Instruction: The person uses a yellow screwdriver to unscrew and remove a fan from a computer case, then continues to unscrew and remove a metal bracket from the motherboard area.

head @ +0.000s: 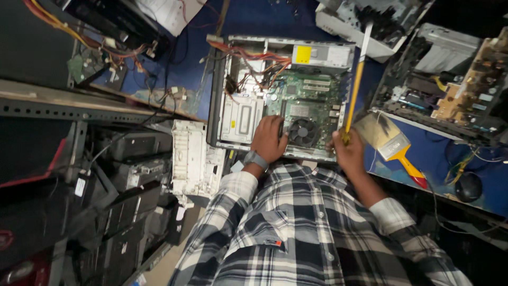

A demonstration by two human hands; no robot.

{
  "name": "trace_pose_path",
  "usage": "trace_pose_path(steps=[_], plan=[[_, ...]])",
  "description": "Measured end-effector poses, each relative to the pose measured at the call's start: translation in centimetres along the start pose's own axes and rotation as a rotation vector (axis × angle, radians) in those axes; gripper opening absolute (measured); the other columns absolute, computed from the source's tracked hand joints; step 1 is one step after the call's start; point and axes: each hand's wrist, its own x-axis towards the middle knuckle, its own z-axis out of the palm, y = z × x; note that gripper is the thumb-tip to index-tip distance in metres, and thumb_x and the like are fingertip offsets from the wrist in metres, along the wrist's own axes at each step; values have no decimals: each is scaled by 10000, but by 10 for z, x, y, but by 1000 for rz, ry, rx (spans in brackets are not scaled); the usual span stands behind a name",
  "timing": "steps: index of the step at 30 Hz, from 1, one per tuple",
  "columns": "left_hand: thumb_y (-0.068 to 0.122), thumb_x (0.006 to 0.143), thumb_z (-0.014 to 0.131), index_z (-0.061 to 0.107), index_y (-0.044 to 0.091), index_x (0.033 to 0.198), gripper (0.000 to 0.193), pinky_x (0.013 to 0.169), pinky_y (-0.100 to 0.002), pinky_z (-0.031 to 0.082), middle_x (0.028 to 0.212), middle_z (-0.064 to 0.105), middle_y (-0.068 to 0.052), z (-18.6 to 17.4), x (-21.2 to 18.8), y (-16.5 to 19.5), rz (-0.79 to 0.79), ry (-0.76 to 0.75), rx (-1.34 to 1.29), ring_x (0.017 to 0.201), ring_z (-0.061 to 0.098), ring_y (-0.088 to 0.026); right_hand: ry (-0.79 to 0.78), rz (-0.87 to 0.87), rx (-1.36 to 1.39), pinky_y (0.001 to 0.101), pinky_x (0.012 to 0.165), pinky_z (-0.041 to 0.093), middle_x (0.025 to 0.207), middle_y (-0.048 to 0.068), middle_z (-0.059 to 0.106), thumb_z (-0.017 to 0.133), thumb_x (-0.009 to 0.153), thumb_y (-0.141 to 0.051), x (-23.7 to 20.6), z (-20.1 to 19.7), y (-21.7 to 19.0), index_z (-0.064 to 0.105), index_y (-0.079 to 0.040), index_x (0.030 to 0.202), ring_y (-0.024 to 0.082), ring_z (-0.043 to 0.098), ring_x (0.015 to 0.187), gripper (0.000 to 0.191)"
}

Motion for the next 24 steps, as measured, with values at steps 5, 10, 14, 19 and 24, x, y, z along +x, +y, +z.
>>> trace_pose_path(steps=[5, 10, 14, 19, 24], plan=[[189, 841, 691, 533, 14, 1370, 579, 1090, -510, 426, 1369, 558, -226, 1, 10, -5, 27, -33, -47, 1284, 511, -432, -64, 24, 260, 293, 629, 576, 811, 33, 632, 630, 1064, -203, 11, 13, 6, 524, -69, 1082, 124, 650, 694, 172], [215, 818, 720, 582, 68, 1331, 551, 1011, -510, 435, 1209, 653, -211, 3, 34, -19, 70, -186, -125, 1153, 576, -420, -17, 66, 54, 269, 483, 460, 694, 26, 577, 612, 1064, -180, 22, 11, -7, 528, -65, 1063, 112, 552, 525, 142], [225, 871, 700, 640, 89, 1206, 366, 1003, -519, 451, 948, 697, -138, -10, 29, -46, 58, -310, -80, 1004, 642, -358, 54, 140, 29, 265, 425, 395, 660, 11, 540, 606, 1054, -156, 16, 35, -15, 513, -70, 1054, 93, 491, 483, 126], [150, 798, 691, 703, 120, 1035, 239, 1033, -548, 437, 896, 707, -97, -40, 43, -87, 175, -94, -7, 931, 667, -318, 128, 100, -80, 261, 425, 382, 629, 22, 523, 598, 1076, -174, 26, 47, -24, 509, -74, 1024, 102, 483, 480, 143], [145, 911, 710, 706, 93, 1108, 204, 1024, -485, 474, 951, 708, -119, -58, 37, -115, 46, -58, -299, 960, 657, -351, 186, 132, 50, 249, 458, 355, 704, -7, 511, 597, 1112, -206, 22, 45, -18, 600, -42, 1150, 72, 449, 527, 168]])
